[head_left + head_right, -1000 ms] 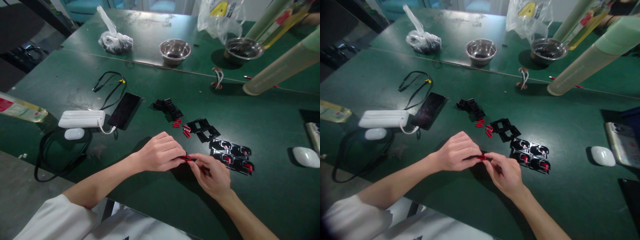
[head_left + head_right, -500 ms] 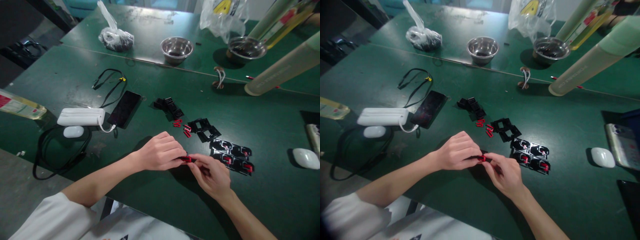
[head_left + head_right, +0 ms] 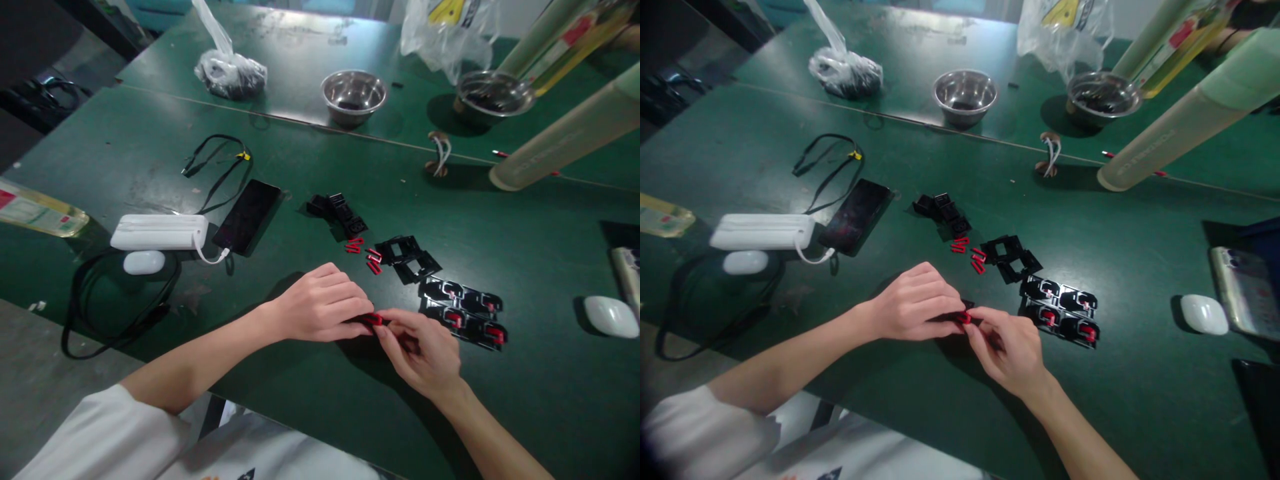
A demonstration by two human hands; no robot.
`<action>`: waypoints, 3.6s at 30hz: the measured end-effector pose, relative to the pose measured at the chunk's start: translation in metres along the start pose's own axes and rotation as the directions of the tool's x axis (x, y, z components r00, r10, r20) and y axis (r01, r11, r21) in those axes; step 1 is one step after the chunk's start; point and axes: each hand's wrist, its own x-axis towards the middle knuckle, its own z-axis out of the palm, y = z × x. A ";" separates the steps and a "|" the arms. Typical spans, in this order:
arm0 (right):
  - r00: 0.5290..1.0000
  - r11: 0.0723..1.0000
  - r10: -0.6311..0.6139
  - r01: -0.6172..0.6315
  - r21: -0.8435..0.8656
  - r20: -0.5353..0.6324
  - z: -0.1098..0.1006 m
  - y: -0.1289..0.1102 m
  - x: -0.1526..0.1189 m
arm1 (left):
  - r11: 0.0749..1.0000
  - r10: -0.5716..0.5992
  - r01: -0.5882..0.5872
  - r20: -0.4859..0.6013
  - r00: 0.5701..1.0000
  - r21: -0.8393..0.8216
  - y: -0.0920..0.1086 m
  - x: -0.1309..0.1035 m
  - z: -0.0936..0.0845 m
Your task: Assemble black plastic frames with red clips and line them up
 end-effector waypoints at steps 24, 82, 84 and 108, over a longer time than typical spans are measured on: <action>1.000 1.000 0.001 -0.001 -0.027 0.001 0.002 0.002 0.000 | 1.000 -0.007 0.005 0.059 0.998 0.025 0.000 -0.001 -0.001; 0.984 0.994 -0.109 0.103 0.045 0.144 0.001 0.004 0.003 | 0.989 -0.115 0.077 0.320 0.940 0.130 -0.005 -0.006 0.003; 0.984 0.994 -0.107 0.102 0.041 0.144 0.001 0.003 0.003 | 0.988 -0.119 0.079 0.326 0.938 0.132 -0.005 -0.006 0.003; 0.982 0.995 -0.100 0.098 0.023 0.163 0.002 0.005 0.001 | 0.988 -0.126 0.087 0.345 0.930 0.128 -0.005 -0.006 0.002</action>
